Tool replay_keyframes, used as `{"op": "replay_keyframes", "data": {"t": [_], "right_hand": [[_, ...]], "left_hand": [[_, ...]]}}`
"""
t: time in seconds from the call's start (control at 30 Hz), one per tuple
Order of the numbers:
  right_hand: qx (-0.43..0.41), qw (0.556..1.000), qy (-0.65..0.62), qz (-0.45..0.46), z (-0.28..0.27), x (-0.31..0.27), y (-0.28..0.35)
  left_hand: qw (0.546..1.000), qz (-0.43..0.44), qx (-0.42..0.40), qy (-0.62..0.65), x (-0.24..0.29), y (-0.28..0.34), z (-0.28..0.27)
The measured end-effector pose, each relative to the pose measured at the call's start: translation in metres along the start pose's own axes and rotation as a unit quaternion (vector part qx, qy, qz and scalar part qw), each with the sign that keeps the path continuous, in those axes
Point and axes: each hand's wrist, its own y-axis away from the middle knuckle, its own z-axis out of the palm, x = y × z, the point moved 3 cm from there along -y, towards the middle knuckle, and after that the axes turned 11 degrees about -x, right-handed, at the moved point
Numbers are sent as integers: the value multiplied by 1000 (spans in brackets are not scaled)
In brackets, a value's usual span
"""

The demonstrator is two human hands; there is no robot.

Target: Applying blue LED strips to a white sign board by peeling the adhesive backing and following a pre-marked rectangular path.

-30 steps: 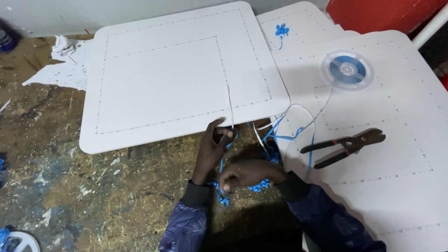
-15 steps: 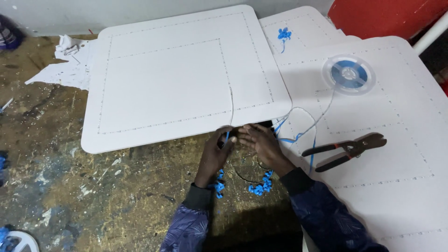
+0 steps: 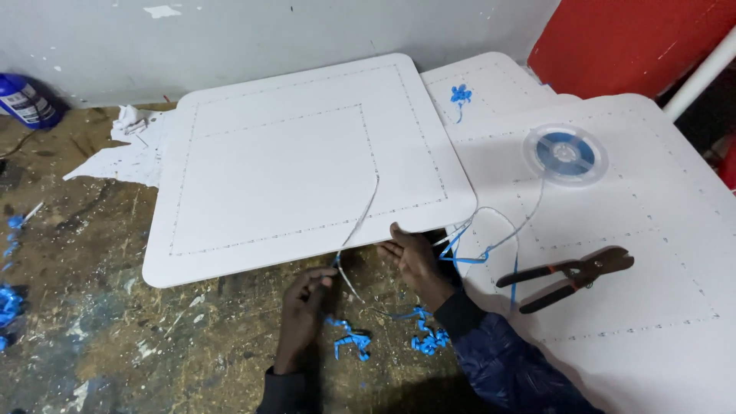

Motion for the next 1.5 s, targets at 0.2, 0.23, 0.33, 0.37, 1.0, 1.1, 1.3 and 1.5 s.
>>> {"op": "replay_keyframes", "data": {"t": [0.2, 0.23, 0.33, 0.37, 1.0, 1.1, 1.3, 1.5], "right_hand": [[-19, 998, 17, -55, 5, -36, 50], [-15, 998, 15, -56, -6, -35, 61], [-4, 999, -1, -51, -31, -53, 86], [8, 999, 6, -52, -36, -62, 100], [-94, 749, 600, -264, -47, -158, 38], [-71, 708, 647, -274, -55, -155, -14], [-85, 564, 683, -457, -39, -143, -28], [-101, 593, 702, -382, -29, -146, -14]], "left_hand": [[964, 103, 177, -169, 17, -16, -48], [965, 102, 173, -169, 25, -12, -46], [957, 98, 141, -233, 42, -16, -40], [955, 88, 130, -254, 40, -19, -41], [791, 24, -125, -599, -37, -173, 162], [788, 33, -112, -605, -25, -173, 171], [811, 4, -166, -562, -22, -180, 158], [875, 50, -145, -460, -33, -174, 143]]}}
